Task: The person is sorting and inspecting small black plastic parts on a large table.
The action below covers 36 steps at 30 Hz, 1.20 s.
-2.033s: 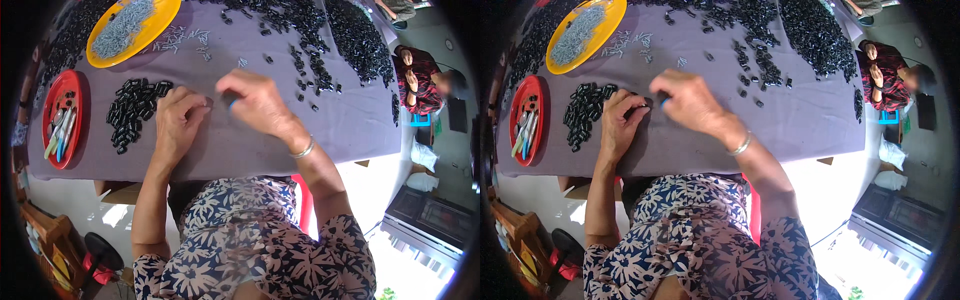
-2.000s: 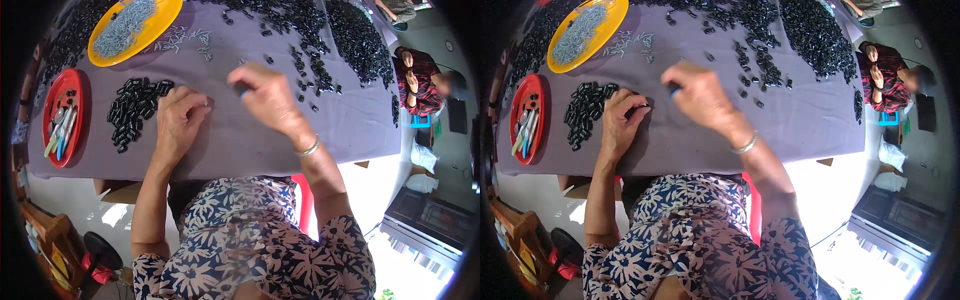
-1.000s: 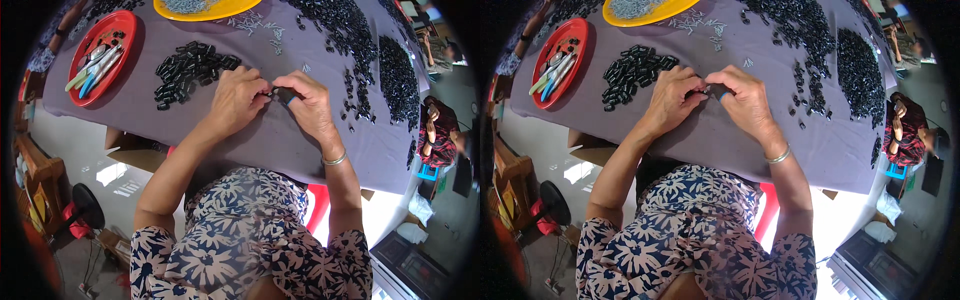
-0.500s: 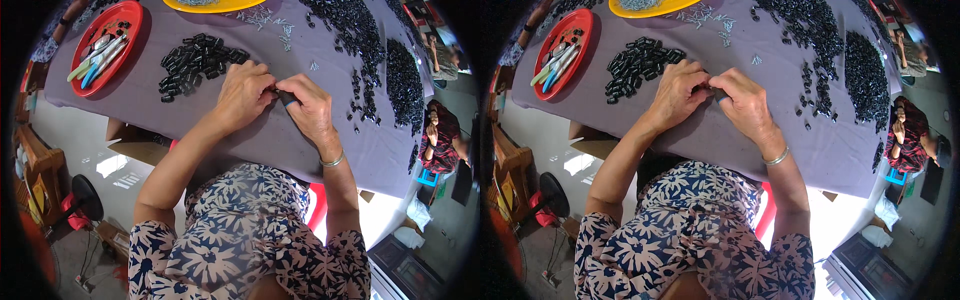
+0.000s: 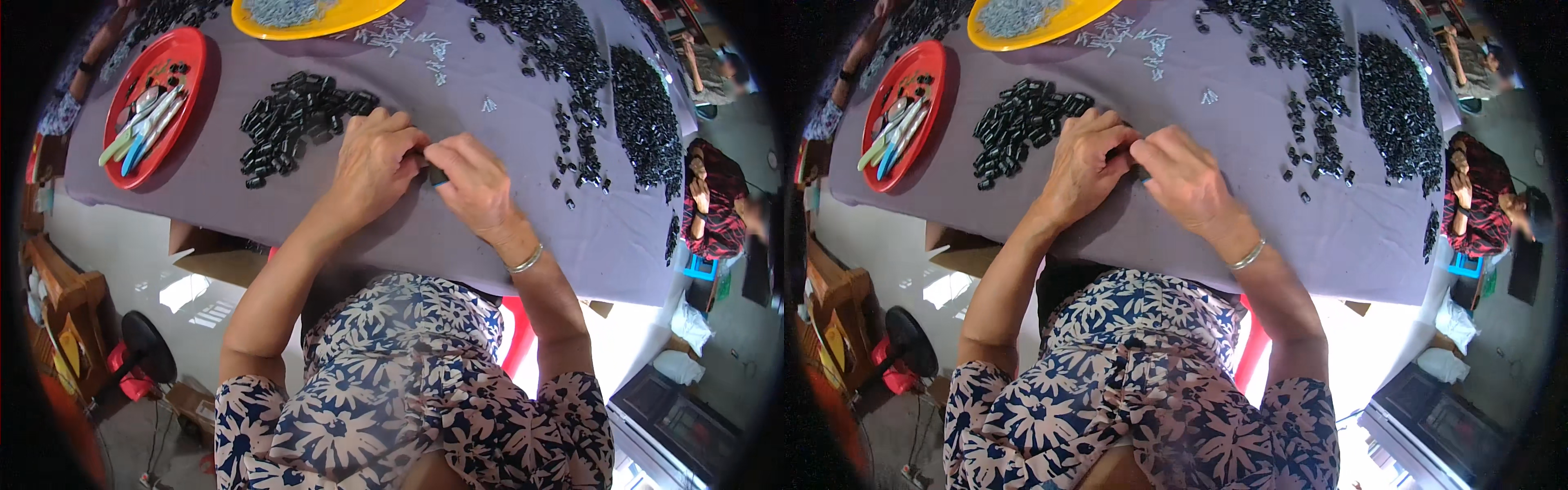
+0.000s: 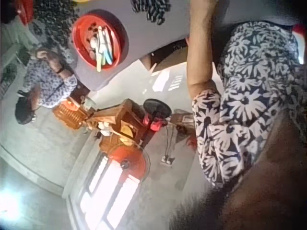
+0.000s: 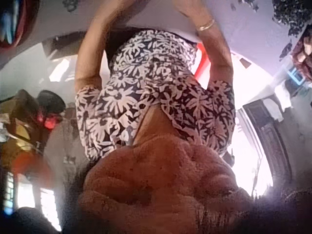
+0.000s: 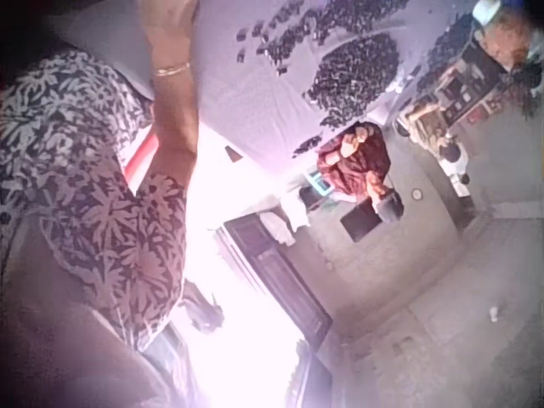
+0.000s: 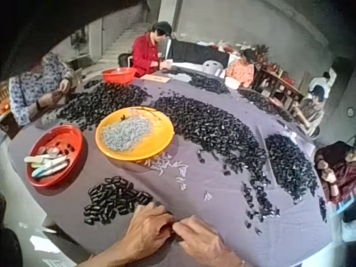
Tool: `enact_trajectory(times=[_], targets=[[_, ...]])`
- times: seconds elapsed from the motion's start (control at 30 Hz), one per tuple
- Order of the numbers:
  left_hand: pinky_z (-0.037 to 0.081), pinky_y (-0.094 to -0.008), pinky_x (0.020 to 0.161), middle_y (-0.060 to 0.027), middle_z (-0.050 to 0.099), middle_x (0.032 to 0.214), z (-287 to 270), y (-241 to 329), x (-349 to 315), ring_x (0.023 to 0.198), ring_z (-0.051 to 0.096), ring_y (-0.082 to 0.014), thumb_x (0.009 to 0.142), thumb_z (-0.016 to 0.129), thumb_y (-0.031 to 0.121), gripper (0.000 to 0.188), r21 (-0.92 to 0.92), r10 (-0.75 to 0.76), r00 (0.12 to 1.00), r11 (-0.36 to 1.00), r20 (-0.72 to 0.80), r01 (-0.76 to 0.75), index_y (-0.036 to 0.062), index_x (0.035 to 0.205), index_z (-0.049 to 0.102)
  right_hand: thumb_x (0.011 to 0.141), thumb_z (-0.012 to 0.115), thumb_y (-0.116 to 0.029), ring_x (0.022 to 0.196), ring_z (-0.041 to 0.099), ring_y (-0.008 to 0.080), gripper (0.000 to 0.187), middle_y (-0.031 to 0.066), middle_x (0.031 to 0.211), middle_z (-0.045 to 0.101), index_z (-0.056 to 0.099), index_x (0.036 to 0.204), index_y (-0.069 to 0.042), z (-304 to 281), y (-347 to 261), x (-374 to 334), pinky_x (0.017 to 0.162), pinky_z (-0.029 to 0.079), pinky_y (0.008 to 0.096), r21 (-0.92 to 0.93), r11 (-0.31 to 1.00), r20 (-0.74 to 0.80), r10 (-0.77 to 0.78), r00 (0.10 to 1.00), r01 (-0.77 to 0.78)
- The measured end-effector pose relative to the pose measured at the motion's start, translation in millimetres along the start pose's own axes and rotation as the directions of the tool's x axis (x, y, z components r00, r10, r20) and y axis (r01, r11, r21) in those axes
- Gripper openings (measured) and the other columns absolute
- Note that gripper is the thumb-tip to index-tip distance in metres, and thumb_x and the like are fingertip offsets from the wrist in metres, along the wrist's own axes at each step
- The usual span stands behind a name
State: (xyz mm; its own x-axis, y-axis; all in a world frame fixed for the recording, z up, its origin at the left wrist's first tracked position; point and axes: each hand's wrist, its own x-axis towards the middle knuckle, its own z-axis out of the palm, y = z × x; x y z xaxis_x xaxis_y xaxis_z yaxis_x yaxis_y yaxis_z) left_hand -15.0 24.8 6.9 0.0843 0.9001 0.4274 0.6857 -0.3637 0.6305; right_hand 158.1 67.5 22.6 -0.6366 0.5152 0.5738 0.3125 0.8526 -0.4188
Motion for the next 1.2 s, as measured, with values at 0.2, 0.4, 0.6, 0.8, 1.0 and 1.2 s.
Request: enact_trajectory(times=[0.2, 0.4, 0.6, 0.8, 1.0, 1.2], targets=[[0.037, -0.0380, 0.076, -0.0044, 0.058, 0.086, -3.1, -1.6, 0.6, 0.085, 0.054, -0.0262, 0.073, 0.072, 0.005, 0.021, 0.018, 0.005, 0.996, 1.000, 0.088, -0.007, 0.0067, 0.093, 0.068, 0.060, 0.060, 0.013, 0.081, 0.063, 0.0294, 0.038, 0.0107, 0.090, 0.061, 0.063, 0.095, -0.001, -3.5, -0.6, 0.4, 0.071, 0.053, 0.0365, 0.106, 0.992, 0.056, 0.061, 0.997, -0.067], [0.038, -0.0393, 0.072, -0.0053, 0.060, 0.085, -7.0, 0.6, 2.5, 0.079, 0.055, -0.0265, 0.072, 0.073, 0.010, 0.027, 0.001, 0.055, 0.997, 0.998, 0.045, -0.055, 0.0077, 0.098, 0.066, 0.061, 0.062, 0.012, 0.082, 0.060, 0.0307, 0.035, 0.0109, 0.085, 0.057, 0.062, 0.093, -0.003, -2.5, 3.8, -0.1, 0.071, 0.052, 0.0385, 0.129, 0.990, 0.065, 0.047, 0.997, -0.056], [0.047, -0.0354, 0.088, -0.0090, 0.067, 0.100, 2.0, 3.3, -2.6, 0.094, 0.060, -0.0251, 0.070, 0.071, -0.005, 0.055, -0.149, -0.067, 0.997, 0.986, 0.037, 0.072, 0.0044, 0.124, 0.060, 0.067, 0.061, 0.005, 0.084, 0.060, 0.0301, 0.023, 0.0109, 0.087, 0.057, 0.060, 0.088, -0.004, -11.4, 6.8, -3.3, 0.073, 0.052, 0.0383, 0.111, 0.994, 0.051, -0.005, 0.999, -0.001], [0.049, -0.0373, 0.090, -0.0115, 0.069, 0.106, 1.0, 3.3, -2.4, 0.099, 0.063, -0.0282, 0.075, 0.071, -0.006, 0.052, -0.143, -0.121, 0.992, 0.982, 0.040, 0.125, 0.0034, 0.125, 0.061, 0.071, 0.062, -0.003, 0.088, 0.058, 0.0290, 0.011, 0.0101, 0.087, 0.053, 0.057, 0.081, -0.004, -4.7, 3.3, -1.0, 0.077, 0.051, 0.0381, 0.088, 0.996, 0.073, -0.037, 0.997, 0.030], [0.049, -0.0325, 0.093, -0.0121, 0.068, 0.110, 5.1, -11.5, -12.2, 0.101, 0.065, -0.0226, 0.079, 0.068, -0.007, 0.053, -0.241, -0.128, 0.990, 0.961, 0.055, 0.138, -0.0004, 0.131, 0.056, 0.071, 0.060, -0.002, 0.090, 0.059, 0.0282, 0.008, 0.0105, 0.088, 0.053, 0.057, 0.077, -0.005, 2.3, 0.3, -4.1, 0.078, 0.052, 0.0378, 0.098, 0.995, 0.094, 0.021, 0.995, -0.030], [0.051, -0.0279, 0.075, -0.0076, 0.067, 0.092, 12.0, -12.6, -4.5, 0.080, 0.062, -0.0142, 0.075, 0.068, -0.012, 0.056, -0.284, -0.182, 0.983, 0.942, 0.014, 0.178, -0.0027, 0.129, 0.057, 0.070, 0.058, 0.000, 0.086, 0.060, 0.0332, 0.015, 0.0121, 0.091, 0.057, 0.062, 0.083, -0.002, -6.4, 1.7, 2.2, 0.077, 0.051, 0.0415, 0.295, 0.941, 0.120, 0.139, 0.983, -0.169]])
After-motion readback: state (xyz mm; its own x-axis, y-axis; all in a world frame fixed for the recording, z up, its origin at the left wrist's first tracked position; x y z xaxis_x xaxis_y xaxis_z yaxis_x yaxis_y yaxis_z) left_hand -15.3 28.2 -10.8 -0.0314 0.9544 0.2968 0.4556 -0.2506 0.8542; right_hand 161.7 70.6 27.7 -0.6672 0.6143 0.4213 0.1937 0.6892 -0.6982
